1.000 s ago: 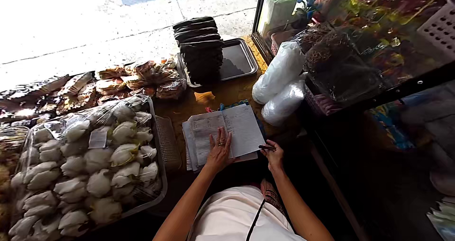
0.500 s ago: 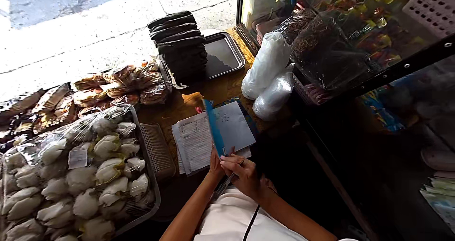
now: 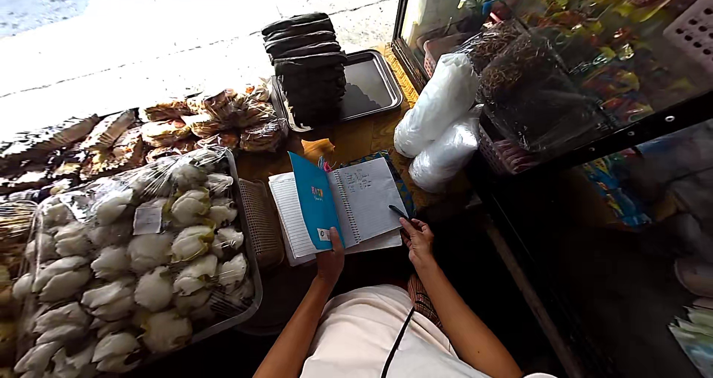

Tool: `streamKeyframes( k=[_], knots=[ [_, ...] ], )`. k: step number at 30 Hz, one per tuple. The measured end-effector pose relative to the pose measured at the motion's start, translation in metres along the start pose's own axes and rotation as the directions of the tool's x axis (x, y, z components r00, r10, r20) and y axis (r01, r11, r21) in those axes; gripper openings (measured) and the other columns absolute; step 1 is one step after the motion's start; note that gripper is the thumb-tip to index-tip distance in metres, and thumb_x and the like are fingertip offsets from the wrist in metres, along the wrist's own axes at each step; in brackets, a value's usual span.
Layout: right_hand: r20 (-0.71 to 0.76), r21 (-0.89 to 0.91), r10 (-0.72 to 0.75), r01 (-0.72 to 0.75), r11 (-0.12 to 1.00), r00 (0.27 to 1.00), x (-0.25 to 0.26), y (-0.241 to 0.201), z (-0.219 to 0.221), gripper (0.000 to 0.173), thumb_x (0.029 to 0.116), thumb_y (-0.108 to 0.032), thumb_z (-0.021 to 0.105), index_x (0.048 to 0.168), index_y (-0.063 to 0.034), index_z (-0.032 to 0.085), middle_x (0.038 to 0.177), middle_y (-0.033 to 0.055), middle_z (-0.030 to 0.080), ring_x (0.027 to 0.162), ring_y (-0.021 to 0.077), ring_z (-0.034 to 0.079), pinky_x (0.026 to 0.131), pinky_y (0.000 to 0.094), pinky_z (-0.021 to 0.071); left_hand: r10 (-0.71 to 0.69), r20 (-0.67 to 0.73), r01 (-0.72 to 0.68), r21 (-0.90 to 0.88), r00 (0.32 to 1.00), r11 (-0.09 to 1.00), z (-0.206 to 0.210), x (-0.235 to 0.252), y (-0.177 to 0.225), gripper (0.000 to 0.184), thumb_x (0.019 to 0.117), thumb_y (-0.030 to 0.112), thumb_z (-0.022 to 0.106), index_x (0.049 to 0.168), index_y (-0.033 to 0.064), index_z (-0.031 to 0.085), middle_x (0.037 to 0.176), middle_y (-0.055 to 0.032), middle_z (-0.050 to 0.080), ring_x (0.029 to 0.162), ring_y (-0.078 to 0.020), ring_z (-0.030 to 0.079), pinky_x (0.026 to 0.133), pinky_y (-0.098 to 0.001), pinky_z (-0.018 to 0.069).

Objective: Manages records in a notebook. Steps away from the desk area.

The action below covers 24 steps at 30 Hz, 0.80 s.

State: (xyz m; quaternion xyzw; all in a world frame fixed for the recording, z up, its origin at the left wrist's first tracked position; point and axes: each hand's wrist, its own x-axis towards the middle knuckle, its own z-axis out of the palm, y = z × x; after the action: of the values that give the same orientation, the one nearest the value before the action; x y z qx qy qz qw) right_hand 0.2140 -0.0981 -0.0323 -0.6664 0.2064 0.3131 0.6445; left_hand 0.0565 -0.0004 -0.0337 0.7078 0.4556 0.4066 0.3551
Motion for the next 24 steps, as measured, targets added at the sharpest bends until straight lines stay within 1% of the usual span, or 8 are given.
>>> streamKeyframes(
  k=[3, 7, 9, 11, 14, 16, 19, 24],
  knots=[
    [0.107, -0.165, -0.131, 0.148, 0.975, 0.986, 0.005, 0.006, -0.005, 0.067, 0.0818, 0.009, 0.078, 0.138, 0.0091, 0.042, 0.111, 0.0215, 0.06, 0.087, 0.0178, 0.061, 0.076, 0.0297, 0.0546, -0.089, -0.005, 0.089, -0.065, 0.996, 0.994, -0.007, 0.008, 0.009, 0.038, 0.1006, 0.004, 0.049, 0.12, -0.0281, 0.052, 0.11, -0.0379, 0.063, 0.105, -0.0205, 0.067, 0.096, -0.0233, 0.0499],
    [0.037, -0.202, -0.315, 0.316, 0.927, 0.948, 0.011, 0.009, -0.002, 0.058, 0.0814, 0.005, 0.081, 0.13, 0.012, 0.05, 0.109, 0.0232, 0.064, 0.088, 0.0186, 0.064, 0.079, 0.031, 0.0557, -0.199, -0.027, 0.194, -0.125, 0.98, 0.973, -0.018, 0.025, 0.015, 0.041, 0.1022, 0.007, 0.049, 0.127, -0.0263, 0.048, 0.113, -0.0361, 0.061, 0.105, -0.0192, 0.065, 0.095, -0.0261, 0.0504],
    [0.033, -0.334, -0.452, 0.436, 0.836, 0.891, 0.009, 0.004, 0.002, 0.051, 0.081, 0.0, 0.083, 0.123, 0.0116, 0.057, 0.103, 0.022, 0.069, 0.087, 0.0201, 0.067, 0.081, 0.0335, 0.0558, -0.221, -0.037, 0.214, -0.138, 0.975, 0.967, -0.022, 0.03, 0.016, 0.041, 0.1023, 0.007, 0.049, 0.128, -0.0252, 0.047, 0.113, -0.0339, 0.061, 0.103, -0.0162, 0.065, 0.094, -0.0248, 0.0503],
    [0.09, -0.516, -0.548, 0.51, 0.688, 0.831, 0.001, -0.006, 0.003, 0.044, 0.0824, -0.008, 0.084, 0.119, 0.0091, 0.065, 0.1, 0.0228, 0.072, 0.089, 0.0288, 0.07, 0.085, 0.045, 0.0545, -0.202, -0.025, 0.198, -0.13, 0.979, 0.972, -0.024, 0.031, 0.015, 0.041, 0.1018, 0.006, 0.049, 0.129, -0.0254, 0.047, 0.114, -0.0339, 0.061, 0.104, -0.0167, 0.064, 0.095, -0.0253, 0.0499],
    [0.195, -0.628, -0.593, 0.565, 0.536, 0.781, -0.007, -0.015, 0.001, 0.035, 0.088, -0.01, 0.078, 0.118, 0.0051, 0.071, 0.102, 0.0235, 0.074, 0.096, 0.0365, 0.072, 0.091, 0.0541, 0.0527, -0.178, -0.019, 0.175, -0.113, 0.984, 0.978, -0.023, 0.028, 0.011, 0.041, 0.1015, 0.006, 0.049, 0.128, -0.0248, 0.048, 0.112, -0.033, 0.063, 0.102, -0.0163, 0.065, 0.093, -0.025, 0.0504],
    [0.206, -0.555, -0.598, 0.596, 0.581, 0.775, -0.008, -0.014, 0.0, 0.034, 0.0873, -0.004, 0.078, 0.118, 0.007, 0.07, 0.103, 0.0233, 0.074, 0.093, 0.0312, 0.073, 0.088, 0.0461, 0.056, -0.186, -0.011, 0.183, -0.117, 0.983, 0.976, -0.023, 0.027, 0.013, 0.04, 0.1017, 0.007, 0.049, 0.128, -0.0244, 0.049, 0.112, -0.0327, 0.063, 0.102, -0.0158, 0.065, 0.093, -0.0246, 0.05],
    [0.215, -0.292, -0.686, 0.716, 0.634, 0.695, -0.023, -0.023, 0.011, 0.032, 0.0845, 0.007, 0.074, 0.116, 0.0116, 0.067, 0.094, 0.0201, 0.073, 0.074, 0.0154, 0.073, 0.069, 0.0287, 0.0615, -0.208, -0.003, 0.205, -0.162, 0.978, 0.965, -0.024, 0.026, 0.013, 0.042, 0.1017, 0.007, 0.048, 0.13, -0.0249, 0.046, 0.113, -0.0312, 0.061, 0.101, -0.0101, 0.064, 0.092, -0.0208, 0.0497],
    [0.38, -0.077, -0.849, 0.927, 0.366, 0.367, -0.08, -0.099, 0.041, 0.046, 0.0828, 0.006, 0.069, 0.128, 0.0097, 0.062, 0.103, 0.0151, 0.072, 0.078, 0.0047, 0.07, 0.071, 0.0185, 0.0587, -0.198, -0.008, 0.193, -0.2, 0.98, 0.961, -0.027, 0.022, 0.011, 0.04, 0.1014, 0.006, 0.049, 0.125, -0.0265, 0.049, 0.11, -0.0313, 0.062, 0.099, -0.0079, 0.065, 0.09, -0.0181, 0.05]
  ],
)
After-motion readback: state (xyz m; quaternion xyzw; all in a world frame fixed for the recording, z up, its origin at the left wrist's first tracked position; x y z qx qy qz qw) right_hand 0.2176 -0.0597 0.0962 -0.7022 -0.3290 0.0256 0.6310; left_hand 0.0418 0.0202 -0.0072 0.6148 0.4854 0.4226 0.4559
